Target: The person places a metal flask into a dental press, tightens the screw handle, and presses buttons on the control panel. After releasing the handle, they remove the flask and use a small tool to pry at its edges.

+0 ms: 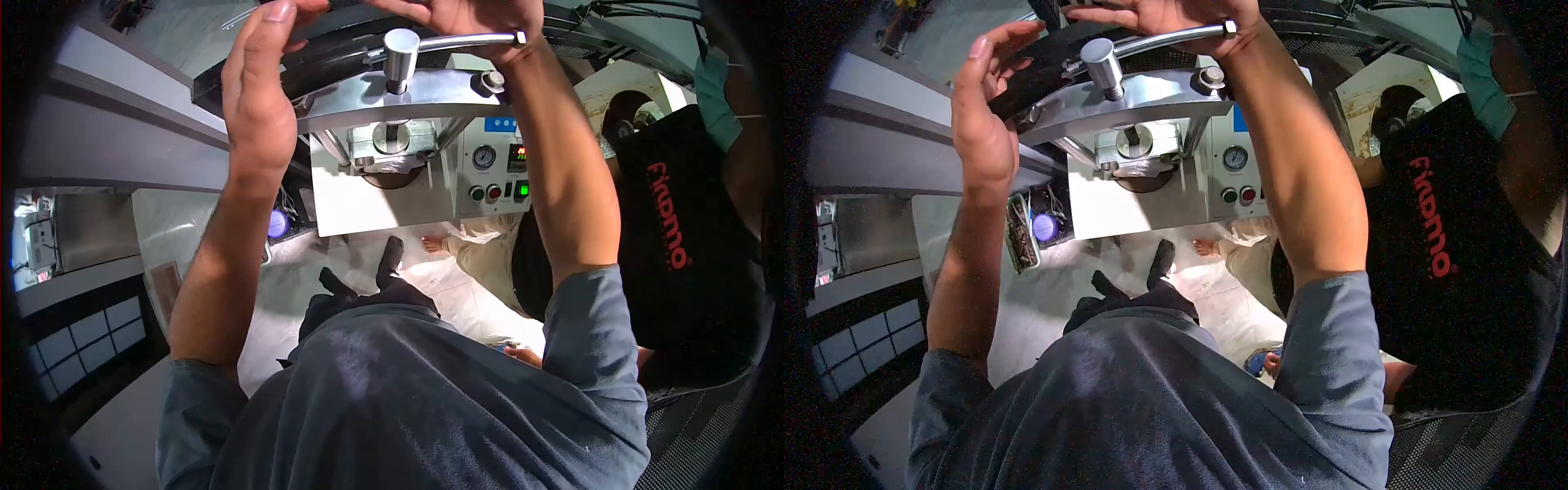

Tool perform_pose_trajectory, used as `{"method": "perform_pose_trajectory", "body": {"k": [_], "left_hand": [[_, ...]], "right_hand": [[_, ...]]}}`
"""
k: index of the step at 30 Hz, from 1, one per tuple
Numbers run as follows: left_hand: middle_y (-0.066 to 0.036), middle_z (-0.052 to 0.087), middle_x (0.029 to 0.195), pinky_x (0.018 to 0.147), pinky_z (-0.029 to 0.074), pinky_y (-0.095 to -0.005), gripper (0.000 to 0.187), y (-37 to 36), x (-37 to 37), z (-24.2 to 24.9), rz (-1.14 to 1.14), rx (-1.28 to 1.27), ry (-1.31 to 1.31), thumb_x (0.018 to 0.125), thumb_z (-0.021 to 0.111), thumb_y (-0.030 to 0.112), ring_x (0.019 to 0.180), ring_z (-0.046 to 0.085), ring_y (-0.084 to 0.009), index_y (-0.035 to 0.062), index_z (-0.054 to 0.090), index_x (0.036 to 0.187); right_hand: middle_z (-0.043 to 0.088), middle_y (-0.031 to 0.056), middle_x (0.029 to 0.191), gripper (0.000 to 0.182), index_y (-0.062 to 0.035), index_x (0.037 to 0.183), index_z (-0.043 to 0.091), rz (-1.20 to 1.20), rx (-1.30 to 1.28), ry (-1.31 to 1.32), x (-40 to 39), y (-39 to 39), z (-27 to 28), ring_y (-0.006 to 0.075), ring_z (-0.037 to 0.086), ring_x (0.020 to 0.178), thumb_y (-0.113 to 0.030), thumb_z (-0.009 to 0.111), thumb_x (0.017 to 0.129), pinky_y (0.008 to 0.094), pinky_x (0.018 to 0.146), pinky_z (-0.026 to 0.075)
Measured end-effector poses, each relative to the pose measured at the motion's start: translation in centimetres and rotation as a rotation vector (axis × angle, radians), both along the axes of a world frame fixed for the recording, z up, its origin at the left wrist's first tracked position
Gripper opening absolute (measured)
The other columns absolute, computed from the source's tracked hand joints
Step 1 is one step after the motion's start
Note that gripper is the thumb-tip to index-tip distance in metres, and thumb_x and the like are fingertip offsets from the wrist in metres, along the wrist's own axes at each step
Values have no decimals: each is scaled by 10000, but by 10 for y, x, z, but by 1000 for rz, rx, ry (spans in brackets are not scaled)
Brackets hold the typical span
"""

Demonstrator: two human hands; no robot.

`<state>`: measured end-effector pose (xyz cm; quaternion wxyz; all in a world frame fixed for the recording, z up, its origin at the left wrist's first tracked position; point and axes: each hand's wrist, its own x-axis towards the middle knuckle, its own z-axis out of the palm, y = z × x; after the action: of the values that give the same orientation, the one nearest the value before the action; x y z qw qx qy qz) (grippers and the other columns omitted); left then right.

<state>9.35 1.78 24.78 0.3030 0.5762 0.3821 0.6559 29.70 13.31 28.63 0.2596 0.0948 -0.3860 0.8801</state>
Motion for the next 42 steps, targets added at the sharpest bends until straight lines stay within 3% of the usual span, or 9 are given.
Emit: {"method": "perform_pose_trajectory", "body": {"k": [11,13,17,19,23,25,32,37,42], "left_hand": [[-89,682,1045,920,438,-292,479,-10,9,25,196,-111,107,1034,411,394,986,617,-158,-5,674,1059],[-82,690,997,908,442,-282,488,-12,8,30,288,-23,307,1036,419,398,959,619,-154,-11,683,1021],[-77,692,964,907,433,-271,473,-6,4,29,302,11,346,1040,414,378,946,617,-155,-1,690,980],[-79,689,935,891,441,-279,459,3,4,29,386,194,536,1044,410,359,914,621,-169,7,688,949],[-105,677,913,860,453,-278,384,10,-3,31,379,226,597,1032,434,285,876,626,-197,20,691,928],[-137,646,811,728,446,-350,313,14,-3,34,380,174,542,973,496,241,767,608,-240,3,640,829],[-110,600,616,651,433,-366,391,22,-8,39,344,304,541,963,480,185,614,587,-261,7,596,635],[-93,520,479,487,368,-333,434,26,-11,39,365,110,539,934,513,173,439,506,-186,9,527,533],[-79,503,465,455,340,-315,425,44,-14,29,320,156,486,931,524,176,429,478,-143,6,525,541]], "right_hand": [[389,264,1463,910,-67,1513,259,152,119,106,-12,13,10,387,403,1357,-704,434,889,536,1142,311],[360,258,1484,919,-76,1529,206,-5,163,-13,-9,5,14,380,370,1380,-695,441,892,532,1158,280],[294,250,1524,929,-84,1547,110,285,263,188,-11,20,2,365,298,1423,-653,470,908,510,1183,210],[263,260,1533,912,-76,1545,106,116,418,48,-4,17,3,362,285,1429,-613,496,919,502,1184,206],[246,283,1530,902,-44,1531,135,-75,518,-17,3,-2,9,359,253,1443,-558,551,918,460,1193,199],[265,267,1529,898,-34,1525,155,-25,501,3,2,6,6,346,239,1451,-515,597,909,444,1196,198],[394,224,1475,741,-33,1489,265,111,544,357,-10,8,-5,328,203,1468,-336,641,927,451,1211,108],[450,208,1435,717,-53,1460,328,78,598,439,-9,3,-5,350,219,1459,-355,668,906,475,1209,56],[532,202,1353,709,-111,1431,405,-75,631,439,-7,0,-16,354,263,1443,-385,725,861,482,1208,65]]}}
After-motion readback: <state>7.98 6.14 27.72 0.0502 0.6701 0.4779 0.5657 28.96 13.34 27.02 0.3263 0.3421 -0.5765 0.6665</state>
